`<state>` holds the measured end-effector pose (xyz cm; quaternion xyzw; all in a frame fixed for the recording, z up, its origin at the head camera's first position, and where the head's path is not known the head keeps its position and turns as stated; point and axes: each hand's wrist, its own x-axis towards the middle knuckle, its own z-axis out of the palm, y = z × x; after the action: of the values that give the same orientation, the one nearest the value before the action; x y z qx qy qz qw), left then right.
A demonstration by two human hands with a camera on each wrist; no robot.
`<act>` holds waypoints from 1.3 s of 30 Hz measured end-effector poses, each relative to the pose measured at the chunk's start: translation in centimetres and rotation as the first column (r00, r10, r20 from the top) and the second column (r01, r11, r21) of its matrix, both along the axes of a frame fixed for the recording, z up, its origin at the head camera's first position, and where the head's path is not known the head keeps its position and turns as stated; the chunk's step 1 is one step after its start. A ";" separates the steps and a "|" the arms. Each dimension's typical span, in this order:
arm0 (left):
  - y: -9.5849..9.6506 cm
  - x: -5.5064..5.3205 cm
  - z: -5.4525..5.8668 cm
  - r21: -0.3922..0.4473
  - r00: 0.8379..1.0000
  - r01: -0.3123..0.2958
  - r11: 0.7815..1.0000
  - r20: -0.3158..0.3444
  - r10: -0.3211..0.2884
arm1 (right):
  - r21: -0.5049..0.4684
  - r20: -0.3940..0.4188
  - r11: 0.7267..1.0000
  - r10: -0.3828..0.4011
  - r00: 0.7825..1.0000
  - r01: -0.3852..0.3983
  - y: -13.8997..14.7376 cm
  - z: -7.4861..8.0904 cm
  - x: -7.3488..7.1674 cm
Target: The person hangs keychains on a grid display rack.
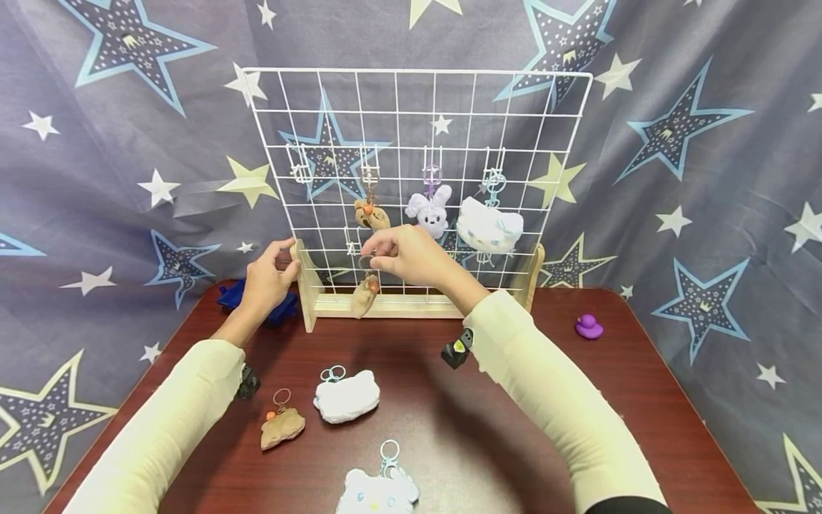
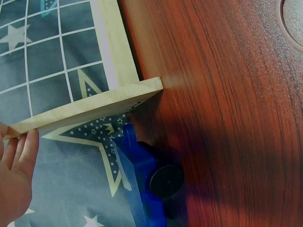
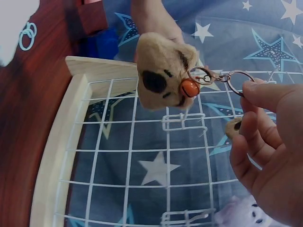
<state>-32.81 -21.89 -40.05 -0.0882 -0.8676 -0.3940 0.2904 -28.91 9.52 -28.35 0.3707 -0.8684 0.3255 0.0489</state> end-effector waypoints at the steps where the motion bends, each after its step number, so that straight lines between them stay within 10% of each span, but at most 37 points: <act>1: 0.0 0.1 0.0 0.000 1.000 -0.002 1.000 0.003 0.002 | -0.002 0.008 1.000 -0.003 1.000 0.003 -0.2 0.3 0.0; 39: -0.1 0.0 -0.1 0.006 1.000 -0.006 1.000 -0.007 0.006 | -0.157 -0.088 0.982 -0.121 0.989 0.106 -6.6 5.9 -1.0</act>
<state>-32.83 -21.95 -40.17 -0.0861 -0.8657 -0.3955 0.2946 -29.94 2.93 -22.46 0.3311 -0.8575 0.3690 0.1375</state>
